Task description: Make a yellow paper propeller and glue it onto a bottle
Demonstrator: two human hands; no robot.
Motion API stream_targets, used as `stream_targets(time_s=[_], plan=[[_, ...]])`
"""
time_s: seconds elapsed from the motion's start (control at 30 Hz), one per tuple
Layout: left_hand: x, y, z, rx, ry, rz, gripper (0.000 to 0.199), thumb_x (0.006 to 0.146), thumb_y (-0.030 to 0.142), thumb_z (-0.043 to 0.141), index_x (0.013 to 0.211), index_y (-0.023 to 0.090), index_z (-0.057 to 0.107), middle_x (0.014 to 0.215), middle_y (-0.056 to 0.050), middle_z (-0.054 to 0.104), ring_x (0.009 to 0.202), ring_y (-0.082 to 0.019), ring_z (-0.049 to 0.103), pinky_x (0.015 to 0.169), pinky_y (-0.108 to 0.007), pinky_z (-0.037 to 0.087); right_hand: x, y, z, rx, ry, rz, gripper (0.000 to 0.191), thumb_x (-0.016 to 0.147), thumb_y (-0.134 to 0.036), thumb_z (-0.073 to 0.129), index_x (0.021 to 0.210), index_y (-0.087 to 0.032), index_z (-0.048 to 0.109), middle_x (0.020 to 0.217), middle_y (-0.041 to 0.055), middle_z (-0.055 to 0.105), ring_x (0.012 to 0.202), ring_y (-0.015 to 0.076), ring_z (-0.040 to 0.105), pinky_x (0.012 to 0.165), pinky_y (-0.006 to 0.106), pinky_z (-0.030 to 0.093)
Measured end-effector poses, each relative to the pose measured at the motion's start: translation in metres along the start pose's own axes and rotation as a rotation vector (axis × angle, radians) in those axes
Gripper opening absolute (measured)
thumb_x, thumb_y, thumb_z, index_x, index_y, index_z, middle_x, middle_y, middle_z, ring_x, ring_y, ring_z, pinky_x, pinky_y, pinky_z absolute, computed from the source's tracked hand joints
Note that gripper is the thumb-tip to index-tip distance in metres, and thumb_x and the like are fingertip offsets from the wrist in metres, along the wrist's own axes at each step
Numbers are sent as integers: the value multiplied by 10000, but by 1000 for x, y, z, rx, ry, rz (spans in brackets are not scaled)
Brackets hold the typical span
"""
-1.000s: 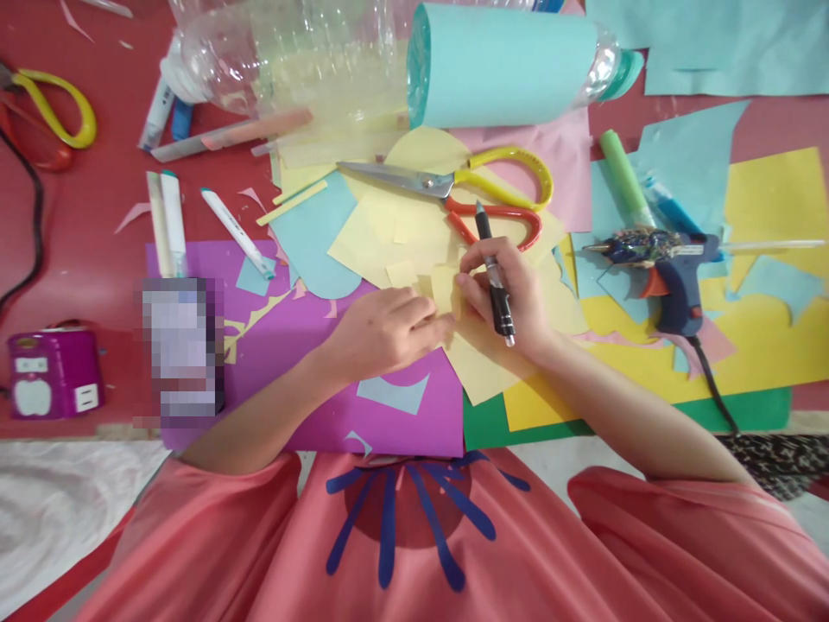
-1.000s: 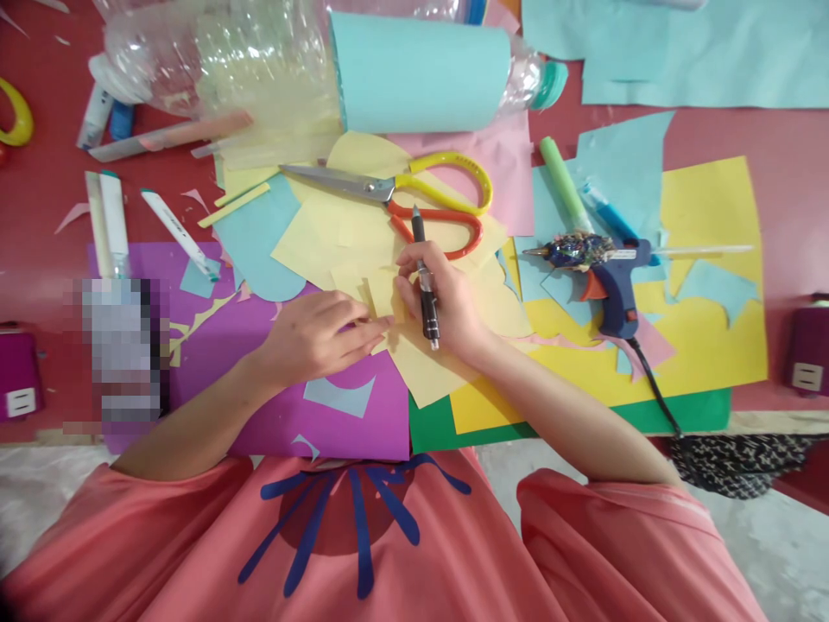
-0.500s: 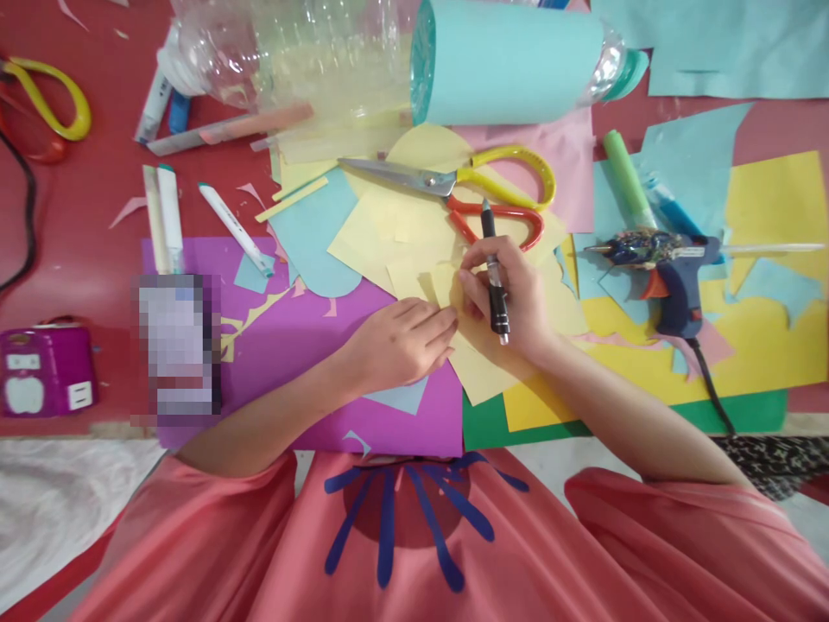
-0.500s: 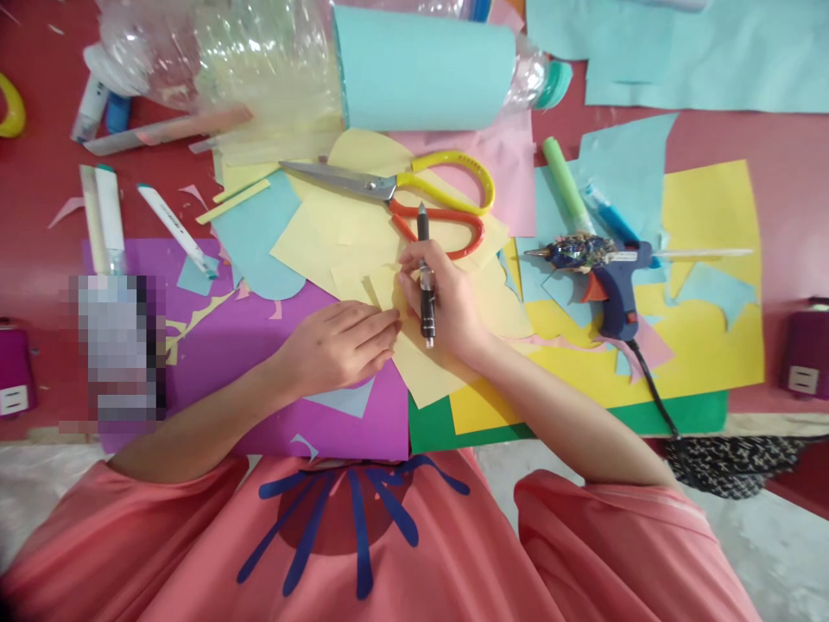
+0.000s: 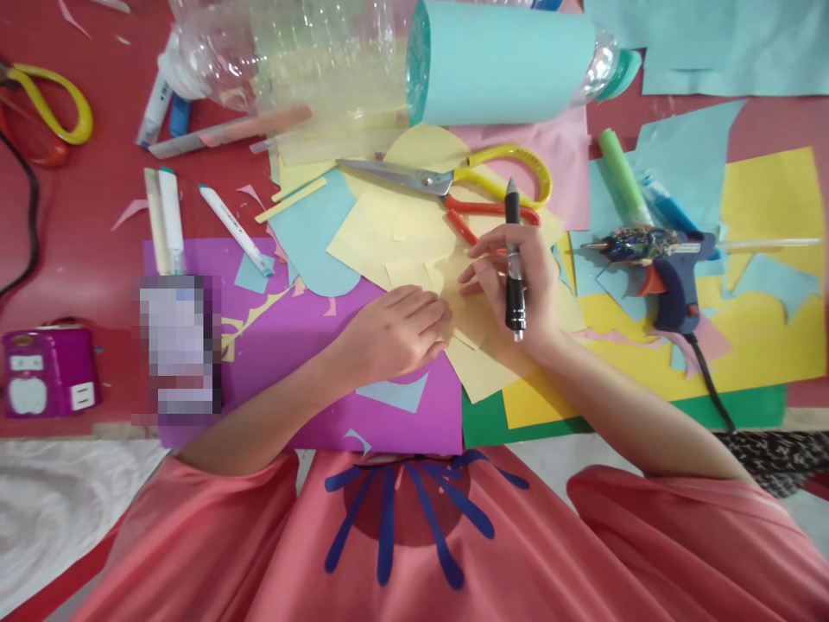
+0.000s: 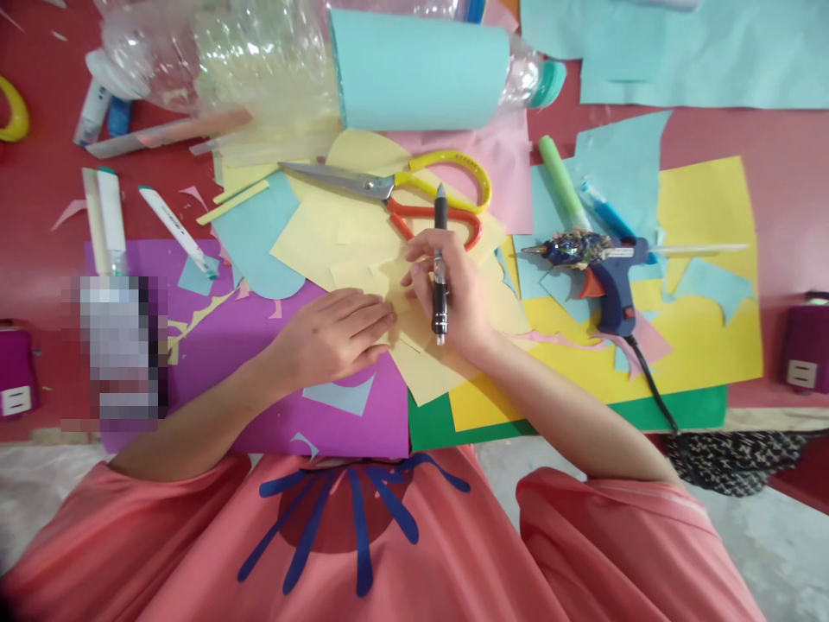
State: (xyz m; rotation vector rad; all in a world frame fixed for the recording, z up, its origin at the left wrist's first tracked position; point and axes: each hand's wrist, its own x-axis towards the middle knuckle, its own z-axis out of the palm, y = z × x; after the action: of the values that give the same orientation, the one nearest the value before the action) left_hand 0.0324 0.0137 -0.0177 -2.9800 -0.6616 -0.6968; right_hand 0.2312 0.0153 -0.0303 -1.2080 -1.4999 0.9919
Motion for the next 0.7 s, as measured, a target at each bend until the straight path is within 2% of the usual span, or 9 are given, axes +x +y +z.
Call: stream_targets(time_s=[0.2,0.33,0.53,0.7], plan=[[-2,-8,-4,19,-45,43,314,1023,233,438,916,109,706,870,-72,760,827,-187,720,861,-324,605,-8,-1,5,70,-62,78,166,953,-185,567,1061,-290,498,967,-16,573,695,84,682,621,232,595],[-3,-9,-5,29,-69,26,282,1015,238,459,898,141,697,892,-64,750,846,-185,719,891,-330,608,-10,0,6,93,-91,76,156,968,-230,561,1087,-298,486,973,-11,570,694,90,671,621,236,594],[-3,-14,-2,4,-56,70,276,1018,248,472,940,136,711,871,-69,742,837,-194,725,871,-337,617,-6,0,3,12,-44,-32,234,952,-141,530,1119,-299,482,925,-29,532,650,73,590,579,223,535],[-6,-21,0,-7,6,85,272,1015,262,494,936,134,720,894,-83,757,857,-209,738,867,-357,620,-6,-1,3,-31,-18,-85,277,936,-103,525,1110,-313,478,858,-48,493,579,69,534,545,226,495]])
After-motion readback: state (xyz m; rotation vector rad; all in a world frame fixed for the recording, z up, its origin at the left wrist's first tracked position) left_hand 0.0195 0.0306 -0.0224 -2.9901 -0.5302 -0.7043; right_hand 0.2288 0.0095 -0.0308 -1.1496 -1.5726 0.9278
